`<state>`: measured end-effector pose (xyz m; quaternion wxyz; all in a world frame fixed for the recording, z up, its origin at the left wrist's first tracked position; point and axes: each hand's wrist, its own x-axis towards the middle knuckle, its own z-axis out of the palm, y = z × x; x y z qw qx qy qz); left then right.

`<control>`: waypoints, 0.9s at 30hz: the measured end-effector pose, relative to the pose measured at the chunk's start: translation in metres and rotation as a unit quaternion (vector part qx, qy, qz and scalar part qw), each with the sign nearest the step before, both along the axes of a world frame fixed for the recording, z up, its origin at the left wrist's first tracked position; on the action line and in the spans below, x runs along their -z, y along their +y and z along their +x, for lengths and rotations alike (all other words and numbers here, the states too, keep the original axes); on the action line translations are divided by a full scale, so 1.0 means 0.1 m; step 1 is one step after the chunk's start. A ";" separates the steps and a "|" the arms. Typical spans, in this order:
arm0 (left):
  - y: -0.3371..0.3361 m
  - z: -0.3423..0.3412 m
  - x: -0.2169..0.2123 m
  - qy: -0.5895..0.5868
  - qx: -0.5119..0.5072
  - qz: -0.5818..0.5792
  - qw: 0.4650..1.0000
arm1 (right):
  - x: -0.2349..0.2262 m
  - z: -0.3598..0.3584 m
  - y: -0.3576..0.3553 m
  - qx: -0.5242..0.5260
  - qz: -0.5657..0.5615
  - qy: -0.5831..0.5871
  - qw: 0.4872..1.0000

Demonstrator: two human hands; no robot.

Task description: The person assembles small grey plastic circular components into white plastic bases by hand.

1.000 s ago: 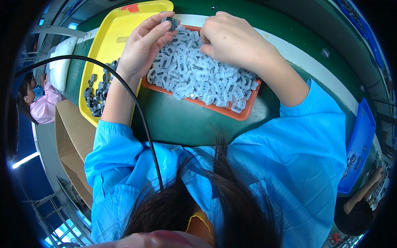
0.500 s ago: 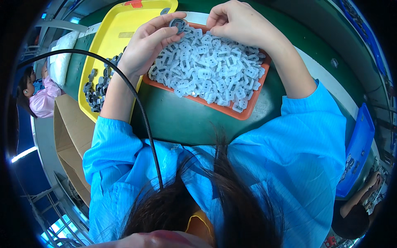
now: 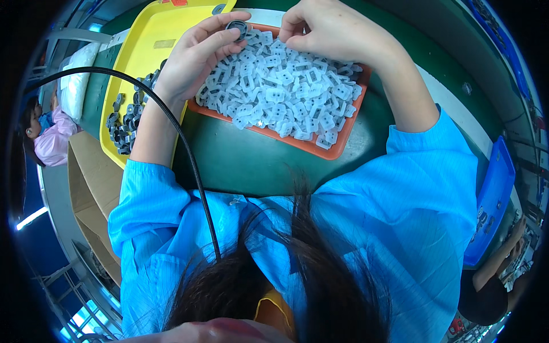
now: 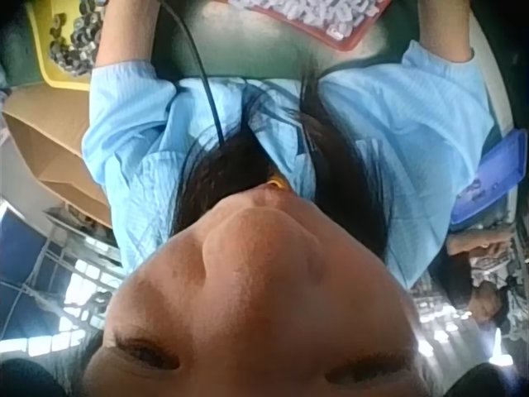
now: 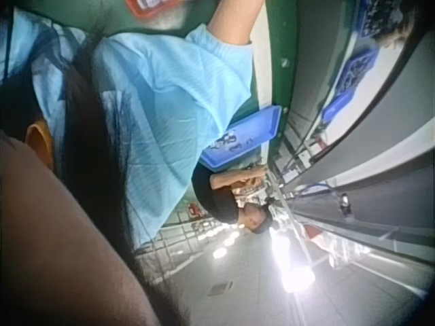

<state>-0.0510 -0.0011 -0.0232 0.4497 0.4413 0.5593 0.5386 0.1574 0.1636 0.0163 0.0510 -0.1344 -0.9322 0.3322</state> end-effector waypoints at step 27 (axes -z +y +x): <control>-0.02 0.18 -0.22 -0.029 0.019 -0.027 0.999 | -0.12 -0.07 -0.34 0.015 0.085 0.160 0.983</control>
